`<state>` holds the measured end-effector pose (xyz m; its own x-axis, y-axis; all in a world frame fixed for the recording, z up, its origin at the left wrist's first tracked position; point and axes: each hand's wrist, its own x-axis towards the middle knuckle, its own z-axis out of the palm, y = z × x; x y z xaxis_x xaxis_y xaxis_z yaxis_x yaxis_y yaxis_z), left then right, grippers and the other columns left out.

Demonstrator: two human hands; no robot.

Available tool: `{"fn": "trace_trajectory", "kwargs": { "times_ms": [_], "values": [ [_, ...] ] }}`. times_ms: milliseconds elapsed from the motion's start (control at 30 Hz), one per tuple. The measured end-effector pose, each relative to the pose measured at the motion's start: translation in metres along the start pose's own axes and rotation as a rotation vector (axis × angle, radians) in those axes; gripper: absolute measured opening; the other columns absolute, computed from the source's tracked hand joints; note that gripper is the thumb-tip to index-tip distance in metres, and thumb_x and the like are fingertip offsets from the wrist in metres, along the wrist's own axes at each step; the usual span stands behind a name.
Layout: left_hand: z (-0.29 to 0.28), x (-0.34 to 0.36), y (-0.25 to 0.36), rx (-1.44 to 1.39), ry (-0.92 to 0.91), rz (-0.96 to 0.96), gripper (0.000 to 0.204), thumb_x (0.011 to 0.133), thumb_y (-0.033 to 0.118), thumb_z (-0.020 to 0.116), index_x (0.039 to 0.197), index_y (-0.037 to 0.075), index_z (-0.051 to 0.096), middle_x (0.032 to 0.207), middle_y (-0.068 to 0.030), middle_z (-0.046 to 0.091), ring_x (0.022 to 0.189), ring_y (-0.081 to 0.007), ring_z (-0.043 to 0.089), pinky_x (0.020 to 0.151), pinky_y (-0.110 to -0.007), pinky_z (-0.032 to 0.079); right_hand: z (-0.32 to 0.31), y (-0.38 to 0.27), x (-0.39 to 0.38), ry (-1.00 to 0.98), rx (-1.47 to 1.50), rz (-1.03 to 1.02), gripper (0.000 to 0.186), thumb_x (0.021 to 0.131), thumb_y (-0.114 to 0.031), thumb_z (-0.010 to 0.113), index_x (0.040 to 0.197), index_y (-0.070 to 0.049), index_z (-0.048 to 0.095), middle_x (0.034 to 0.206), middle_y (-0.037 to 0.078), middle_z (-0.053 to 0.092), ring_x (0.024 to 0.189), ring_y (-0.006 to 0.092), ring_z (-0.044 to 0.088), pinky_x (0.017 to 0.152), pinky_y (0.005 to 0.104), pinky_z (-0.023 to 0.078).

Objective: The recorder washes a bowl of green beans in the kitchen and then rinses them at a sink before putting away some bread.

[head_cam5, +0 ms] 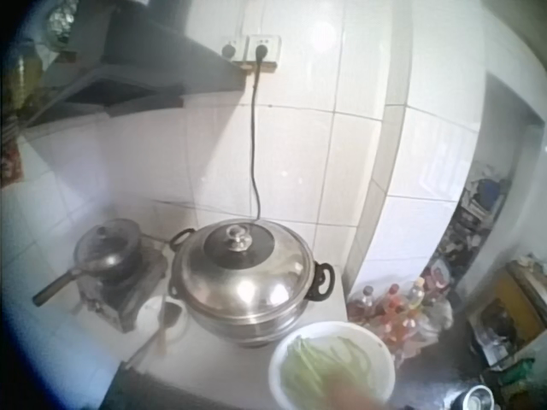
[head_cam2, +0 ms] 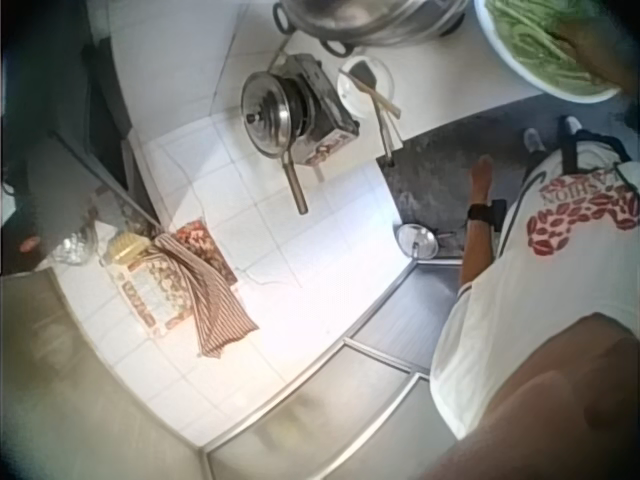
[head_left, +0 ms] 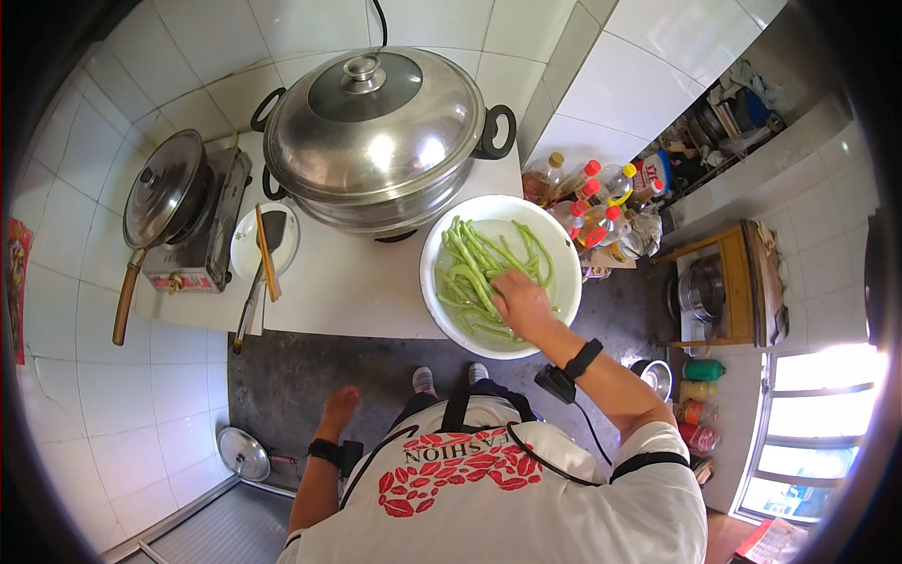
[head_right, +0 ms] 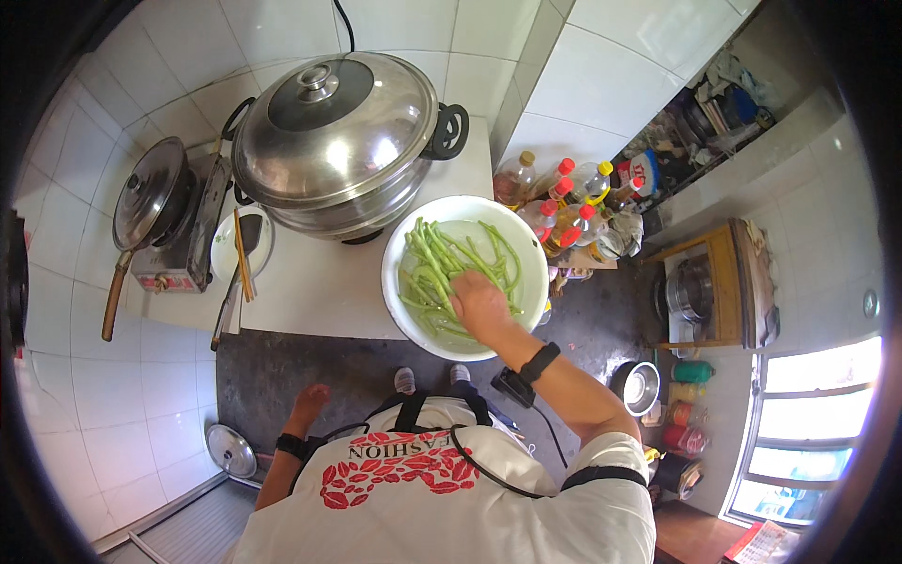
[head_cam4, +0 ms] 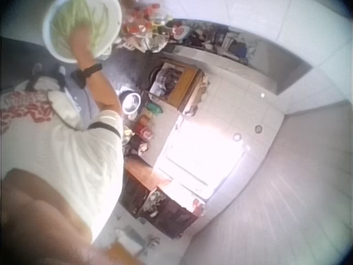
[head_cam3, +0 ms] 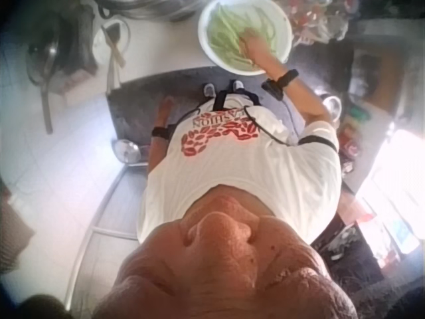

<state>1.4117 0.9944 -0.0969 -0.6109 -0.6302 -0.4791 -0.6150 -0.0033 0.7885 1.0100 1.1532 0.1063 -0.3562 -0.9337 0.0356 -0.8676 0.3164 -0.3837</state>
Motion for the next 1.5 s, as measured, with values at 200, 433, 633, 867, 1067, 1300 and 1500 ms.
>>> {"fn": "trace_trajectory", "kwargs": {
  "times_ms": [200, 433, 633, 867, 1067, 1300, 1500],
  "values": [
    [-0.001, 0.003, -0.001, 0.025, 0.008, -0.012, 0.021, 0.075, 0.019, 0.05, 0.088, 0.007, 0.061, 0.074, -0.0093, 0.061, 0.071, -0.0196, 0.059, 0.065, -0.03, 0.045, 0.017, -0.004, 0.02, -0.411, -0.265, 0.208, 0.081, 0.076, -0.047, 0.053, 0.137, -0.017, 0.008, 0.141, 0.013, 0.01, 0.129, 0.0372, 0.007, 0.098, 0.0574, 0.015],
    [0.0, 0.004, 0.014, 0.237, 0.009, 0.086, 0.02, 0.077, 0.024, 0.051, 0.086, 0.01, 0.062, 0.074, -0.0108, 0.061, 0.073, -0.0238, 0.06, 0.064, -0.032, 0.046, 0.038, 0.047, 0.028, -0.43, -0.472, 0.171, 0.074, 0.083, -0.045, 0.044, 0.137, -0.015, 0.004, 0.142, 0.011, 0.01, 0.129, 0.0349, 0.008, 0.097, 0.0564, 0.017],
    [-0.005, 0.002, -0.006, 0.274, -0.024, 0.129, 0.019, 0.078, 0.023, 0.049, 0.084, 0.011, 0.062, 0.075, -0.0098, 0.062, 0.073, -0.0231, 0.06, 0.065, -0.033, 0.046, 0.037, 0.022, 0.029, -0.572, -0.461, 0.03, 0.074, 0.083, -0.044, 0.043, 0.137, -0.016, 0.002, 0.142, 0.012, 0.008, 0.129, 0.0369, 0.007, 0.099, 0.0544, 0.017],
    [0.0, 0.003, -0.007, 0.15, -0.008, 0.038, 0.018, 0.077, 0.02, 0.05, 0.083, 0.007, 0.06, 0.08, -0.0106, 0.061, 0.079, -0.0264, 0.059, 0.068, -0.033, 0.045, 0.039, 0.022, 0.031, -0.509, -0.519, 0.167, 0.072, 0.083, -0.043, 0.044, 0.137, -0.02, 0.004, 0.141, 0.011, 0.012, 0.128, 0.0381, 0.01, 0.098, 0.0551, 0.016],
    [0.001, 0.01, -0.017, 0.122, -0.055, -0.008, 0.019, 0.076, 0.021, 0.051, 0.087, 0.008, 0.06, 0.082, -0.011, 0.061, 0.079, -0.0271, 0.058, 0.069, -0.034, 0.045, 0.041, 0.038, 0.035, -0.435, -0.492, 0.166, 0.071, 0.082, -0.048, 0.042, 0.137, -0.019, 0.008, 0.141, 0.011, 0.014, 0.128, 0.0378, 0.011, 0.099, 0.0558, 0.015],
    [0.001, 0.012, -0.018, 0.229, -0.065, 0.027, 0.019, 0.076, 0.02, 0.051, 0.088, 0.009, 0.06, 0.084, -0.0108, 0.062, 0.08, -0.0267, 0.059, 0.069, -0.034, 0.045, 0.034, 0.049, 0.032, -0.502, -0.453, 0.022, 0.069, 0.084, -0.047, 0.04, 0.137, -0.017, 0.008, 0.141, 0.011, 0.011, 0.129, 0.0347, 0.01, 0.099, 0.0548, 0.012],
    [0.0, 0.012, -0.03, 0.203, -0.048, 0.165, 0.02, 0.079, 0.021, 0.048, 0.092, 0.01, 0.059, 0.082, -0.0102, 0.062, 0.079, -0.0262, 0.059, 0.068, -0.034, 0.047, 0.042, 0.025, 0.026, -0.553, -0.479, 0.012, 0.066, 0.085, -0.043, 0.04, 0.137, -0.017, 0.01, 0.141, 0.009, 0.012, 0.13, 0.0331, 0.009, 0.099, 0.0545, 0.014]
  ]
}}
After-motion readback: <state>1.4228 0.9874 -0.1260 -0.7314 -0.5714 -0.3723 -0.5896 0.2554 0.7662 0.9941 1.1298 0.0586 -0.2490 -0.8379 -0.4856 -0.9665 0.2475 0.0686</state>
